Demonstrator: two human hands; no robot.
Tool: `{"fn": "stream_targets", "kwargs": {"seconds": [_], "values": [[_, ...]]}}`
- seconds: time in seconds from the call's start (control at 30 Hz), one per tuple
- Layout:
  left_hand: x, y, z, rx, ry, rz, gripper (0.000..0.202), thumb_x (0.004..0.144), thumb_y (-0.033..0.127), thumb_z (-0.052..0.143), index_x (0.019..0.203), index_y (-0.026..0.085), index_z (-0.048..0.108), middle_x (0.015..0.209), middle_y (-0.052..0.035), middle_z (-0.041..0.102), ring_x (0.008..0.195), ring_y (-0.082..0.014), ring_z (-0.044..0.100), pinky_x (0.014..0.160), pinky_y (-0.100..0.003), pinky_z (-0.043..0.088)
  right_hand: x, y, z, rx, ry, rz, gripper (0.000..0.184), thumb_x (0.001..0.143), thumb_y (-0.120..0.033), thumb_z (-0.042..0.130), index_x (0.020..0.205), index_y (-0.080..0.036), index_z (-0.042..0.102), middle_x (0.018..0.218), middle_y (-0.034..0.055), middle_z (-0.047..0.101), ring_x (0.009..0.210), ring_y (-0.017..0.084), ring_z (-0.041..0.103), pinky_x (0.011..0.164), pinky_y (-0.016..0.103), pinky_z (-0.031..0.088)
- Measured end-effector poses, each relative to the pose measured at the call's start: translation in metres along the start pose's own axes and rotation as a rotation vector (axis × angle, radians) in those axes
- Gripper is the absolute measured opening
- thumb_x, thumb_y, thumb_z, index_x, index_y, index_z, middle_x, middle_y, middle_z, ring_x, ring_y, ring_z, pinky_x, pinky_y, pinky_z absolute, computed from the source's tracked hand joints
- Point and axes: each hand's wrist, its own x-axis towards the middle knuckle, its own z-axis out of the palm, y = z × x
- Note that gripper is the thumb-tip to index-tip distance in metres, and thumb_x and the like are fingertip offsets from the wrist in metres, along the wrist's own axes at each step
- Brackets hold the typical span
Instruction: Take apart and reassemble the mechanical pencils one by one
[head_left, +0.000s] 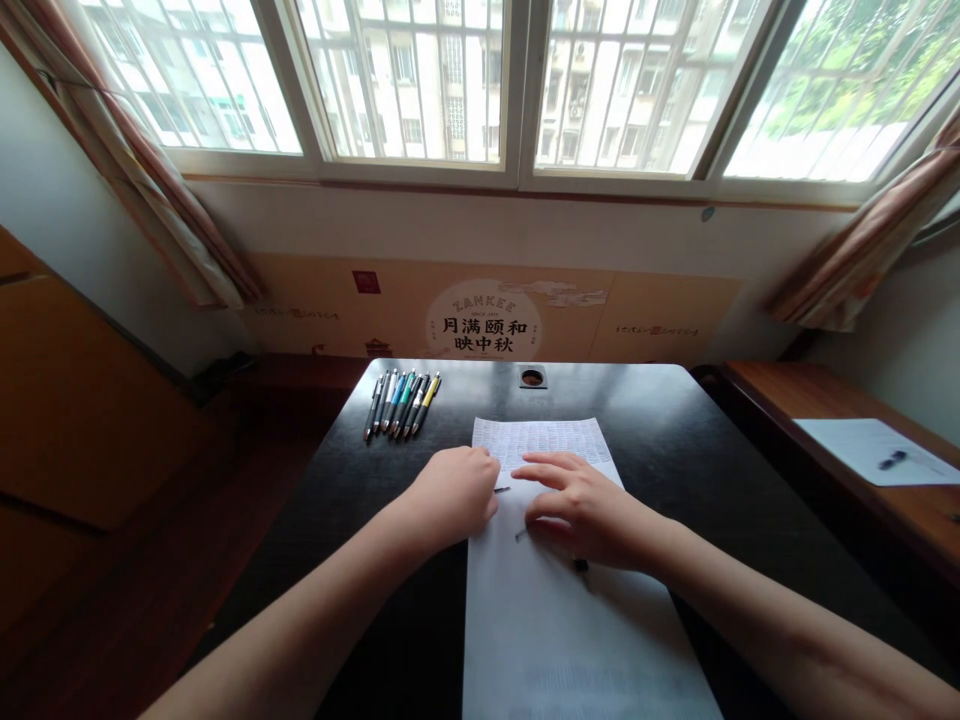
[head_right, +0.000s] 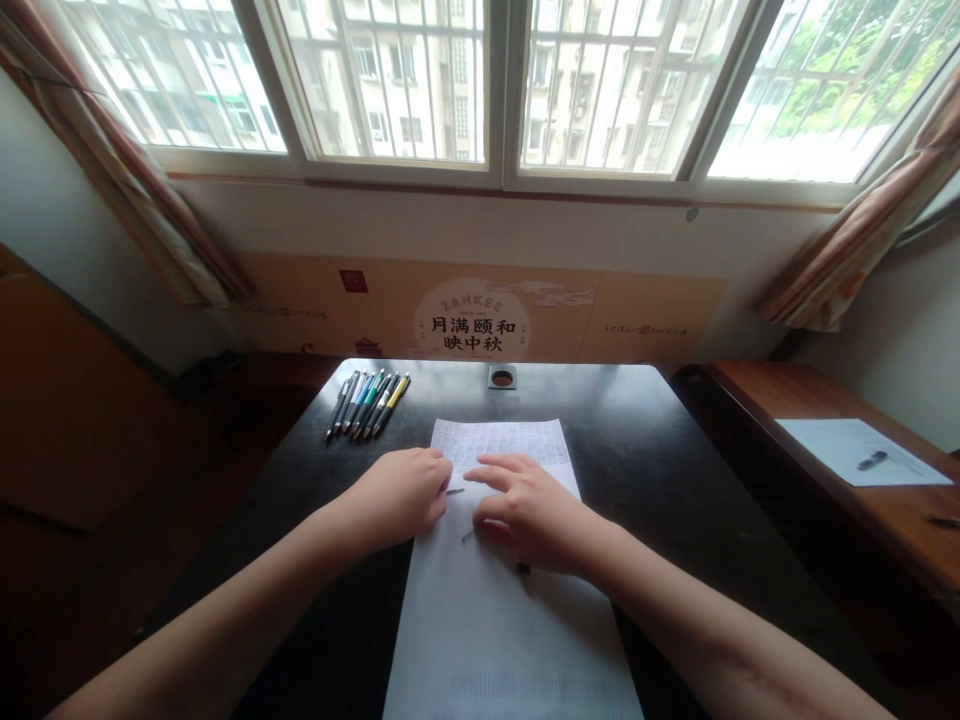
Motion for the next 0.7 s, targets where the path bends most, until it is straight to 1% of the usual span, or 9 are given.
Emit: {"fn": "stream_targets", "kwargs": {"seconds": [0.1,0.27,0.37,0.53,0.7], "values": [[0.001,-0.001,0.004,0.004,0.019,0.014,0.014,0.082,0.018,0.056,0.083,0.014,0.07,0.087,-0.0109,0.071,0.079,-0.0274,0.069,0.072,-0.036,0.054,0.0,0.001,-0.003,0.0,0.042,0.016,0.008,0.089,-0.015,0.066,0.087,-0.02,0.071,0.132,0.0082,0.067,0.129,0.032,0.056,0.105,0.05,0.047],[0.003,-0.002,0.004,-0.015,0.055,0.052,0.017,0.088,0.018,0.054,0.085,0.014,0.071,0.09,-0.0102,0.072,0.077,-0.0247,0.068,0.07,-0.034,0.053,-0.003,0.011,-0.01,-0.022,0.141,0.095,0.009,0.089,-0.015,0.065,0.087,-0.021,0.07,0.123,0.0071,0.071,0.124,0.032,0.059,0.104,0.052,0.047],[0.003,-0.003,0.001,-0.031,0.063,0.045,0.018,0.091,0.019,0.055,0.087,0.015,0.073,0.092,-0.0102,0.072,0.079,-0.024,0.067,0.07,-0.033,0.052,-0.005,0.018,-0.011,-0.037,0.184,0.127,0.009,0.088,-0.015,0.066,0.086,-0.022,0.071,0.12,0.0067,0.073,0.123,0.032,0.06,0.103,0.052,0.048],[0.002,-0.004,-0.002,-0.064,0.049,0.036,0.017,0.09,0.018,0.06,0.08,0.016,0.074,0.088,-0.0092,0.073,0.077,-0.0225,0.067,0.067,-0.03,0.05,-0.006,0.022,-0.008,-0.05,0.199,0.14,0.009,0.086,-0.015,0.068,0.086,-0.023,0.072,0.117,0.0074,0.074,0.12,0.032,0.062,0.102,0.052,0.049],[0.004,-0.002,0.003,-0.009,0.074,0.069,0.02,0.091,0.018,0.055,0.079,0.014,0.071,0.087,-0.0104,0.072,0.073,-0.0232,0.067,0.066,-0.032,0.051,-0.004,0.02,-0.008,-0.035,0.182,0.156,0.009,0.085,-0.014,0.068,0.085,-0.023,0.072,0.116,0.006,0.074,0.121,0.032,0.061,0.104,0.053,0.048]]}}
